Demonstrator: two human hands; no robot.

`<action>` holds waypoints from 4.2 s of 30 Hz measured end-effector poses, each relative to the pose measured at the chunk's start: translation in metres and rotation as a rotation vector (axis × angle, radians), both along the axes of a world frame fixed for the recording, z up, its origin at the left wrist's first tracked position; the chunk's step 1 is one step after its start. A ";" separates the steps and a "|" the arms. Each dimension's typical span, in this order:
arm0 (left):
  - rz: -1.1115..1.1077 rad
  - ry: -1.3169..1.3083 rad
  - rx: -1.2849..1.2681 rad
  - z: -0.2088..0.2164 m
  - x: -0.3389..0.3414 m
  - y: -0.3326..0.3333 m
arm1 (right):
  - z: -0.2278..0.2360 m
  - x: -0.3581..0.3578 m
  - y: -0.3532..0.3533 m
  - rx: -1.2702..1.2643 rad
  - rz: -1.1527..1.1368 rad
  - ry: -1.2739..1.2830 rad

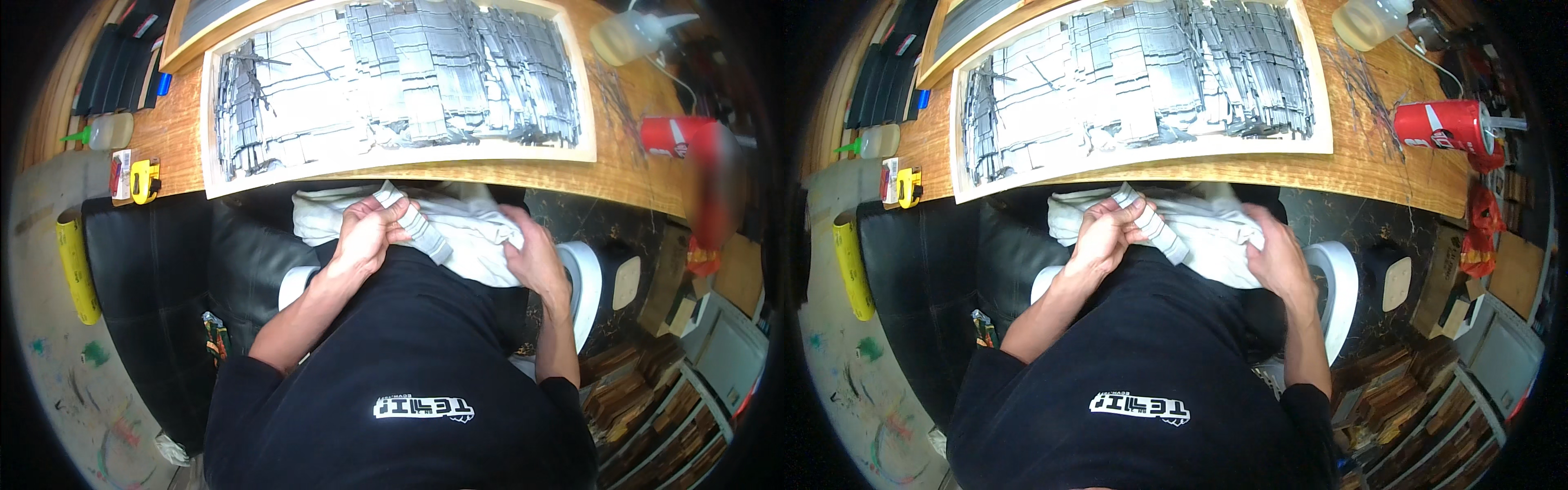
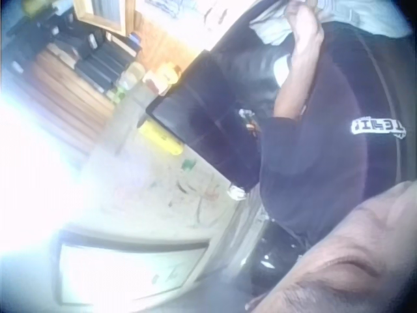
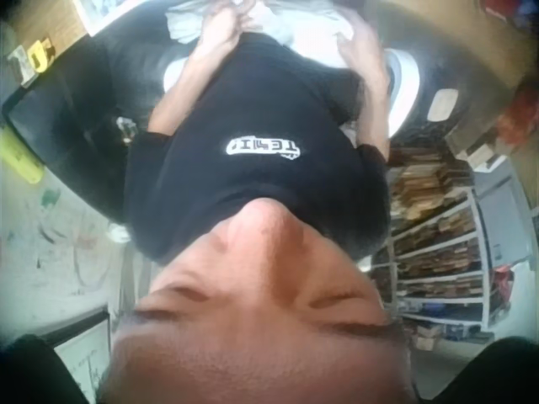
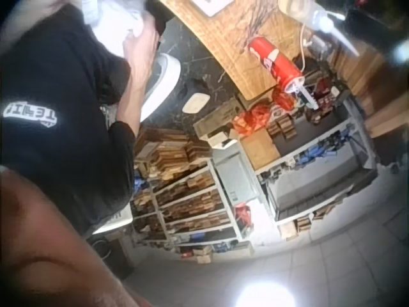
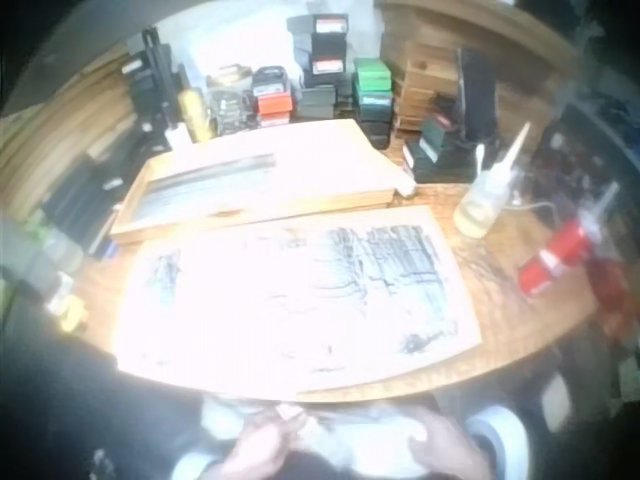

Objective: The person handles small carbon fiber strips, peeling backing and folding them by hand. They repeatedly wipe the strips with a white cloth and place them into a wooden tray. The person also briefly touches their face around 00:06.

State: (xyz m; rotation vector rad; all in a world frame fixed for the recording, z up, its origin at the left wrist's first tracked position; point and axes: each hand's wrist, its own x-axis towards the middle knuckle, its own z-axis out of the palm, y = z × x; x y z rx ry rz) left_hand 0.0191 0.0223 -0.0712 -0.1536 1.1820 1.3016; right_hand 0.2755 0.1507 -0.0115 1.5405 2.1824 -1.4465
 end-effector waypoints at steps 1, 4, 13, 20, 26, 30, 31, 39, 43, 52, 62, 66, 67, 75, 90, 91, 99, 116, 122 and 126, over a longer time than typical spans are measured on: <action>-0.035 -0.012 0.016 0.009 0.000 0.001 | 0.012 0.003 -0.002 0.355 0.188 -0.109; -0.154 -0.019 0.054 0.039 0.001 0.010 | 0.064 -0.003 -0.010 0.498 0.265 0.067; -0.508 -0.019 0.174 0.090 0.019 0.043 | 0.030 0.002 -0.079 -0.114 0.019 0.791; -0.575 0.046 0.122 0.093 0.011 0.054 | 0.014 -0.013 -0.085 -0.003 -0.073 0.858; -0.630 0.142 0.210 0.107 0.010 0.055 | 0.051 -0.006 -0.053 -0.056 0.168 0.590; -0.618 1.031 0.798 0.148 0.023 0.061 | 0.120 -0.032 -0.005 0.307 -0.132 0.600; -0.571 1.229 0.973 0.154 0.021 0.070 | 0.130 -0.040 0.005 0.418 -0.043 0.706; -0.466 1.341 0.995 0.164 0.007 0.105 | 0.136 -0.068 0.051 0.506 0.109 0.977; -0.583 1.156 0.850 0.175 0.001 0.106 | 0.138 -0.074 0.052 0.579 0.089 0.952; -0.726 0.137 0.268 0.121 0.006 0.049 | 0.055 -0.053 -0.004 -0.360 -0.236 0.897; -0.641 0.307 0.271 0.080 0.000 0.045 | 0.024 -0.079 -0.006 -0.398 -0.427 0.758; -0.572 0.862 0.457 0.091 0.006 0.024 | 0.045 -0.078 -0.013 -0.011 -0.143 0.781; -0.572 0.936 0.472 0.093 0.005 0.018 | 0.044 -0.079 -0.017 -0.023 -0.148 0.823; -0.516 1.122 0.545 0.091 -0.005 -0.007 | 0.045 -0.095 -0.017 -0.014 0.022 0.856; -0.472 1.068 0.561 0.089 -0.008 -0.009 | 0.051 -0.104 -0.018 0.019 0.102 0.834; -0.472 1.065 0.569 0.087 -0.008 -0.010 | 0.051 -0.104 -0.019 0.026 0.097 0.831; -0.511 1.001 0.586 0.090 -0.012 -0.004 | 0.049 -0.106 -0.028 0.130 0.055 0.867; -0.523 0.926 0.638 0.091 -0.018 0.006 | 0.044 -0.100 -0.034 0.313 -0.097 0.922; -0.584 0.947 0.594 0.095 -0.023 0.004 | 0.046 -0.100 -0.039 0.195 -0.020 0.802; -0.554 0.992 0.619 0.088 -0.021 0.001 | 0.042 -0.105 -0.040 0.171 -0.058 0.831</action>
